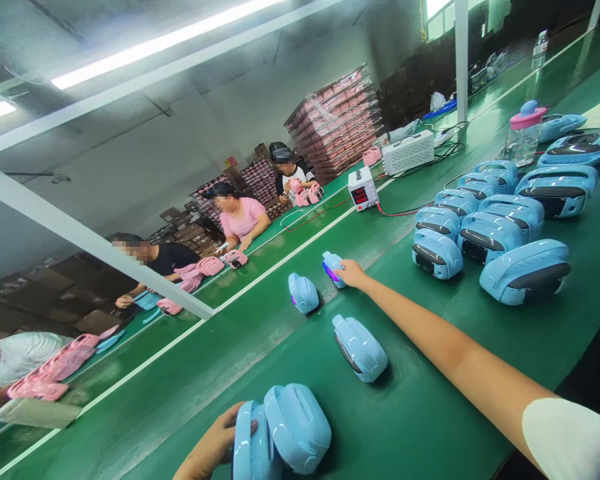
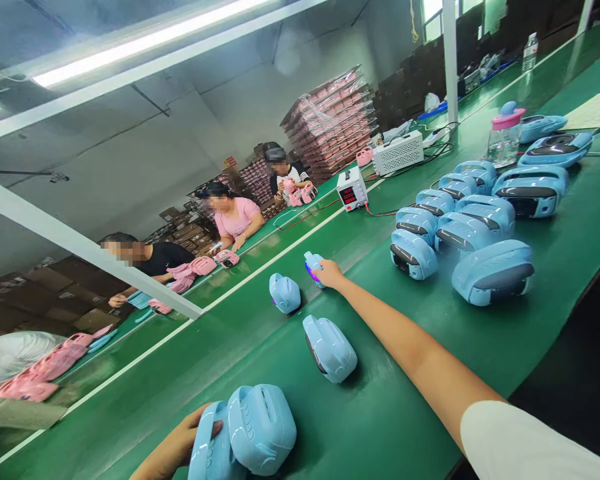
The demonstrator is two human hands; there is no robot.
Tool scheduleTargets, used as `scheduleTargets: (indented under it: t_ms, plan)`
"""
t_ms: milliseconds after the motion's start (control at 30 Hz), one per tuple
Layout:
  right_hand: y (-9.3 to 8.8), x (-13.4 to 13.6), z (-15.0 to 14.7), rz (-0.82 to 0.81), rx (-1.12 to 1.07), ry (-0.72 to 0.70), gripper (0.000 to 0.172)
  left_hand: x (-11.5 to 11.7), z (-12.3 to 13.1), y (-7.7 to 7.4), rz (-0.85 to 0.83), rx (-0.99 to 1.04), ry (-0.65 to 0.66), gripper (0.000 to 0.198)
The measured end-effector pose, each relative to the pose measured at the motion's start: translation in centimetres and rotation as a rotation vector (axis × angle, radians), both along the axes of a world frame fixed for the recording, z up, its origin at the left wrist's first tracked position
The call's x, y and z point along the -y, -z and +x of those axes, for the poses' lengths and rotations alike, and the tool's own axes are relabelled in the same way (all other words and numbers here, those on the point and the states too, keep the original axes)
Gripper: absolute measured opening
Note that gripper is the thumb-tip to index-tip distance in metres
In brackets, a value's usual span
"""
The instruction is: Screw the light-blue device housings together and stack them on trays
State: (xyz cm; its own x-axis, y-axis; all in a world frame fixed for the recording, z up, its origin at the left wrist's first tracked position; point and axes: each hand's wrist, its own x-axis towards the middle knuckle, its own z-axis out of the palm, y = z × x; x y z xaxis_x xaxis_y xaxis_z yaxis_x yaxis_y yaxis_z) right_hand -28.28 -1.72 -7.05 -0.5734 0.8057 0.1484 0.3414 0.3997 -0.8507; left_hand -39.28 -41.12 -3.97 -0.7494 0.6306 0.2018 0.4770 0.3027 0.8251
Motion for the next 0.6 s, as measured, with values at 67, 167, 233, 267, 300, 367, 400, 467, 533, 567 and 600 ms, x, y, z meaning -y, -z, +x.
scheduleTargets:
  t_ms: [67, 167, 233, 267, 300, 367, 400, 467, 533, 567, 600]
  plan:
    - [-0.1, -0.1, 0.0, -0.02, 0.014, 0.0, 0.022, 0.5, -1.1, -1.0, -0.101, 0.118, 0.011, 0.027]
    - [-0.3, 0.0, 0.0, -0.045, 0.022, -0.001, 0.028, 0.9, -2.5, -2.8, -0.138, 0.23, 0.014, 0.027]
    - [-0.7, 0.3, 0.1, -0.06, 0.031, -0.009, 0.032, 0.8, -3.3, -3.3, -0.076, 0.278, -0.035, 0.025]
    - [-1.0, 0.6, 0.3, -0.064, 0.036, -0.015, 0.033, 0.7, -3.7, -3.4, -0.033, 0.296, -0.078, 0.023]
    - [-1.5, 0.9, 0.4, -0.063, 0.037, -0.021, 0.035, 0.5, -4.0, -3.4, 0.005, 0.317, -0.118, 0.021]
    - [-2.8, 2.0, 0.9, -0.042, 0.023, -0.037, 0.038, 0.0, -4.7, -3.2, 0.068, 0.364, -0.171, 0.021]
    - [-3.7, 2.7, 1.2, -0.022, 0.006, -0.053, 0.039, -0.2, -4.9, -3.2, 0.117, 0.376, -0.196, 0.021]
    - [-5.6, 4.7, 1.9, 0.024, -0.034, -0.109, 0.038, -0.6, -5.0, -3.6, 0.227, 0.382, -0.249, 0.021]
    - [-7.4, 7.3, 2.6, 0.064, -0.084, -0.202, 0.036, -0.8, -4.3, -4.7, 0.337, 0.38, -0.294, 0.023]
    - [-8.1, 8.8, 3.0, 0.079, -0.11, -0.267, 0.035, -1.0, -3.6, -5.4, 0.386, 0.381, -0.315, 0.024]
    - [-8.8, 10.2, 3.5, 0.096, -0.145, -0.355, 0.037, -1.2, -2.8, -6.1, 0.436, 0.38, -0.335, 0.025]
